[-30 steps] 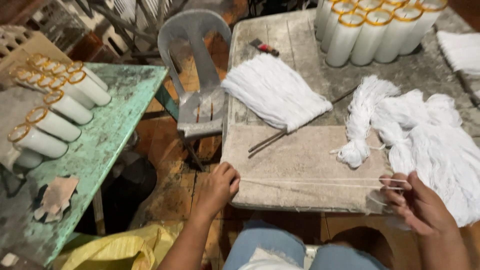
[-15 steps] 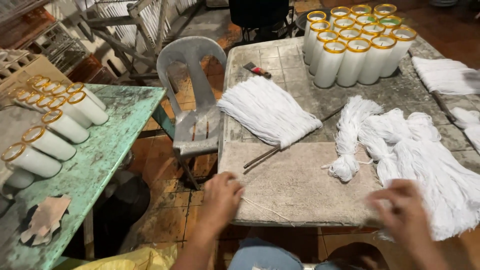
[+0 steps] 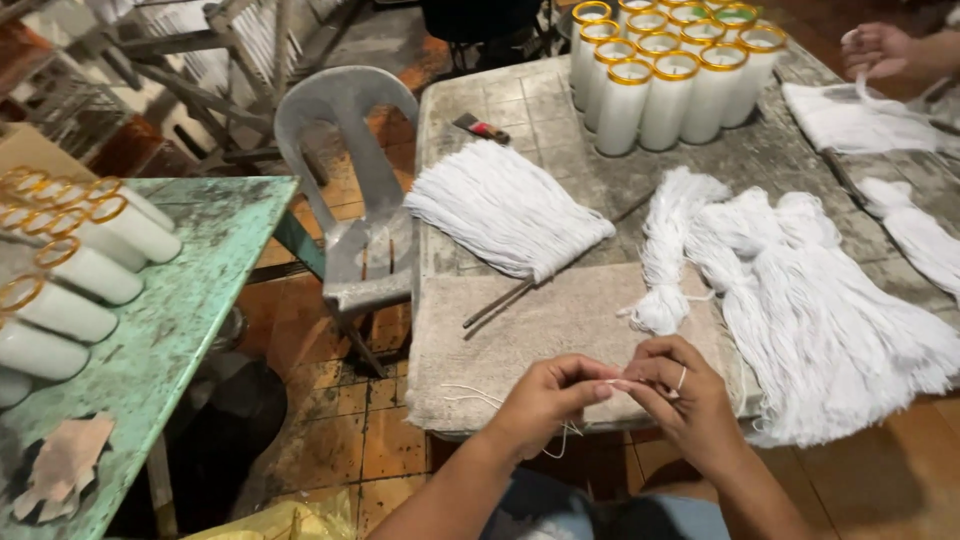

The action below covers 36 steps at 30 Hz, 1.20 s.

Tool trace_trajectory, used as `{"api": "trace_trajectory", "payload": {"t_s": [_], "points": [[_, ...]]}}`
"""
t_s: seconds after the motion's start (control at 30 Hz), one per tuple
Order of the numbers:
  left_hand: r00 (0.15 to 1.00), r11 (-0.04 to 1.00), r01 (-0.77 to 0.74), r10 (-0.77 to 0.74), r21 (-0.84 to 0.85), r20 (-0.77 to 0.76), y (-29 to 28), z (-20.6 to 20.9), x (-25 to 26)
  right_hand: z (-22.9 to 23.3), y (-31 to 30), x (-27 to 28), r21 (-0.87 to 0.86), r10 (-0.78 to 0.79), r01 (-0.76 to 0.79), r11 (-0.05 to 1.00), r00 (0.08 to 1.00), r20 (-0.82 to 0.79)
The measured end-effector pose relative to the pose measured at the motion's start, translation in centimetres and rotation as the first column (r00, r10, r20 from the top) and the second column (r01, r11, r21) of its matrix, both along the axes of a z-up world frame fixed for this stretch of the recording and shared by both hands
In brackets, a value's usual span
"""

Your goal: Tying bundles of cotton wicks onto a metal rod in preparation for wax dipping.

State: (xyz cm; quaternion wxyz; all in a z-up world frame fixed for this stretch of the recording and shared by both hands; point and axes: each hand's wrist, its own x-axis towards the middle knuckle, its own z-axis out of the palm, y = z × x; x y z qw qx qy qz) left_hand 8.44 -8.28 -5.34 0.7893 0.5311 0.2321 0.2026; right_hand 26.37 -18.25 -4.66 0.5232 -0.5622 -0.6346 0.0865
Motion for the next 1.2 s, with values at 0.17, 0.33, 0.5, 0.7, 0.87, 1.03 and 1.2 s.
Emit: {"api": "trace_trajectory", "payload": {"t_s": [0.17,0.33,0.5,0.7,0.87,1.03,1.2], "points": [[0.995,0.996,-0.083,0.084,-0.017,0.061,0.3,-0.8,0.4,-0.4,-0.2,-1.1,-0.146,-0.056,-0.008,0.989,0.901,-0.431],[0.998,0.923,-0.042,0.055,0.383,-0.024,-0.1,2.6,0.0,-4.8,0.7,-0.5,-0.298,-0.168,-0.421,0.856,0.32,-0.933],[0.995,0.875,0.103,-0.085,0.473,-0.06,-0.2,2.4,0.1,-4.8,0.9,-1.9,-0.241,-0.267,-0.539,0.807,0.029,-0.963],[0.909,0.772,-0.415,0.336,0.482,0.245,-0.6,1.3,1.3,-2.4,0.3,-2.8,-0.199,-0.078,-0.139,0.97,0.598,-0.798],[0.907,0.217,-0.39,0.257,0.895,0.333,-0.9,3.3,0.6,-0.5,-0.1,-2.9,0.016,-0.093,0.097,0.995,0.979,-0.179],[0.965,0.471,-0.216,0.235,0.856,0.114,-0.8,3.1,0.1,-1.2,0.3,-2.2,-0.058,-0.105,0.1,0.993,0.99,-0.09],[0.973,0.985,-0.018,0.057,-0.174,0.226,-0.2,1.2,0.8,-0.9,0.8,-3.3,-0.077,-0.073,0.047,0.996,0.916,-0.394]]}}
